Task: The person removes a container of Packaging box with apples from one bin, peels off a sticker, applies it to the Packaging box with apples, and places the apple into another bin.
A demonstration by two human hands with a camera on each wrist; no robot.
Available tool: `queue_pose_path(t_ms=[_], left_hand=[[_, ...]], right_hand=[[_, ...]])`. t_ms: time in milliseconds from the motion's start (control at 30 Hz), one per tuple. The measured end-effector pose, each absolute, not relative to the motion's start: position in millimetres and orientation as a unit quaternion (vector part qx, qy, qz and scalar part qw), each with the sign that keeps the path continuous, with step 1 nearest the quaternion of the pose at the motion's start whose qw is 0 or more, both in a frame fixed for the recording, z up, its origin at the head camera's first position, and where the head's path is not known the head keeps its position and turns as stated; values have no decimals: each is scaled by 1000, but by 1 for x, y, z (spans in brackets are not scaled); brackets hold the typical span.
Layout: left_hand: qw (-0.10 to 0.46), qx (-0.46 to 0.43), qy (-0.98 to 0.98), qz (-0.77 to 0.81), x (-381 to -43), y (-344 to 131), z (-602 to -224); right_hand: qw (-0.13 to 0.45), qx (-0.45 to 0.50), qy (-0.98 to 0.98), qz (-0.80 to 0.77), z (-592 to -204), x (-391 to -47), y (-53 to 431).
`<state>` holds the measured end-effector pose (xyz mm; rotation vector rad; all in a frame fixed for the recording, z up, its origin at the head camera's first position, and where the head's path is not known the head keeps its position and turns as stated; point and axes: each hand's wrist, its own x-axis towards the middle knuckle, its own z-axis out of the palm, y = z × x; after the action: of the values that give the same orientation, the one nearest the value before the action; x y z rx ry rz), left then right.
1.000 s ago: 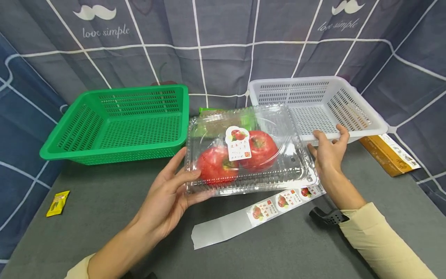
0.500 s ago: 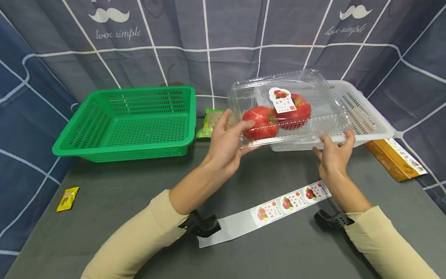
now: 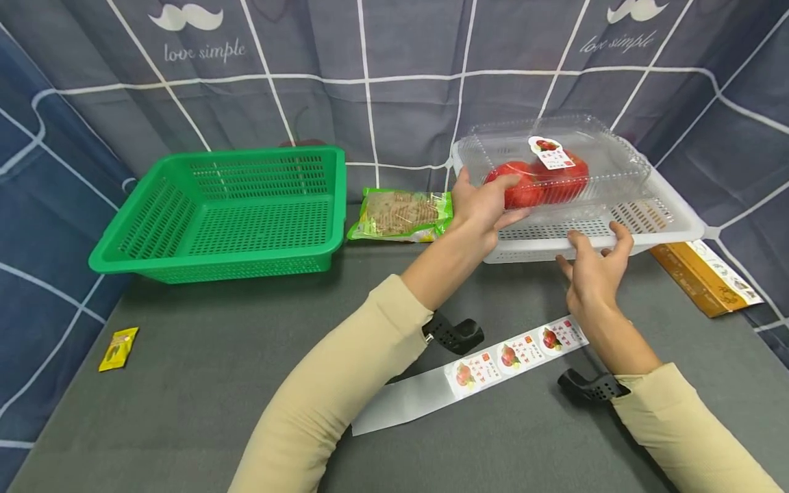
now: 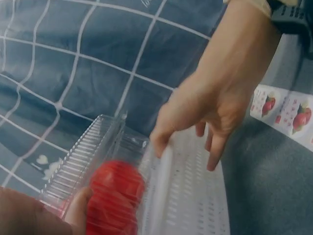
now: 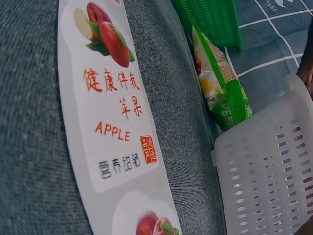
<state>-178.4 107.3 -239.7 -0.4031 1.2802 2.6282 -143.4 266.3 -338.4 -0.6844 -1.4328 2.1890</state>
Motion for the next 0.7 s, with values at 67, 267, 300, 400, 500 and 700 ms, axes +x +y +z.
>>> queue_pose_path(t_ms=[67,267,300,400,500,700], left_hand=[[97,-142,440,881,-183,115,-241],[104,-135,470,866,-193,131,-248],[106,-135,474,863,-194,133,-249],[113,-146,487,854,-197,141,-252],[114,-155,491,849,-199,148,-255],[118,-160,506,840,-204,155,-264]], right_hand=[[219,-247,-518,789,-338,-143,266],[222,-246,-525,784,-339,-143,264],[222,-246,-525,784,-339,-143,264],[222,-248,-528,781,-339,-142,264],[227,-246,-530,779,-339,-142,264],[232,-243,-531,778,-339,-142,263]])
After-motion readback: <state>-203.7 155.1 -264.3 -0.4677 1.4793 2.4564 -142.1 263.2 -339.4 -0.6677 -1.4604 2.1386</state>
